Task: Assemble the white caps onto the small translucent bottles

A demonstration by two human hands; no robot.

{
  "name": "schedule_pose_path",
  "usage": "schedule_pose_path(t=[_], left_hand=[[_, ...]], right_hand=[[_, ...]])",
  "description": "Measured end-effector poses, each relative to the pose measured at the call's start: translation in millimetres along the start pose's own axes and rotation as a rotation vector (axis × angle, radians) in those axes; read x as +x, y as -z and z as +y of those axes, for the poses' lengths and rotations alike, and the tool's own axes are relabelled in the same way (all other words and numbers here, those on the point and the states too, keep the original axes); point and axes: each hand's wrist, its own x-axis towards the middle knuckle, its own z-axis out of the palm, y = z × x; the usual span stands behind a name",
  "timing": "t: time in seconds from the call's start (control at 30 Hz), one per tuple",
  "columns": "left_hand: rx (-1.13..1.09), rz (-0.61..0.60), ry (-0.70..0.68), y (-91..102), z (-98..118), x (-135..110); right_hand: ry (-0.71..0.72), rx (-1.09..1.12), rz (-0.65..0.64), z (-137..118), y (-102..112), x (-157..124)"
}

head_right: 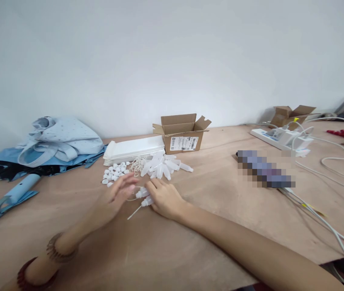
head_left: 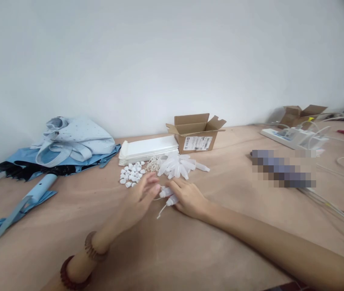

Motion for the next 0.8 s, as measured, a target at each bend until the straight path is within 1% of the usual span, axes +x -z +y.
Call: schedule_pose_path(t=[0.07,0.13,0.2,0.27,0.37,0.53,0.7,0.8], left_hand=[[0.012,-0.108,0.013,-7.9,0.1,-5.4],[0.087,-0.155,0.029,-11.6,2.0,-9.0],[0.173,-0.156,0.050,-12.5,4.9,-10.7],[0.233,-0.132,0.050,-12.4,6.8,-11.0],[0.282,-0.117,-0.020,-13.0,6.4,-10.8],[0.397,-0.172,-0.161,-15.7,6.2,-9.7],[0.626,-0.138,-0.187,-16.7,0.4,-8.4],[0.680,-0.145,-0.220,-15.8,-3.0,-8.7]], right_hand=[[0.008,0.009,0.025,0.2,-0.7,-0.2],[0.021,0.032,0.041,0.3,-1.0,-0.1],[0.034,0.051,0.050,0.4,-0.9,0.2],[0.034,0.060,0.059,0.3,-0.7,0.3],[0.022,0.059,0.059,0.1,-0.2,0.3],[0.013,0.048,0.054,0.4,-1.5,-0.2],[0.014,0.014,0.071,1.6,-4.0,0.0],[0.019,0.014,0.069,2.3,-4.2,0.4]])
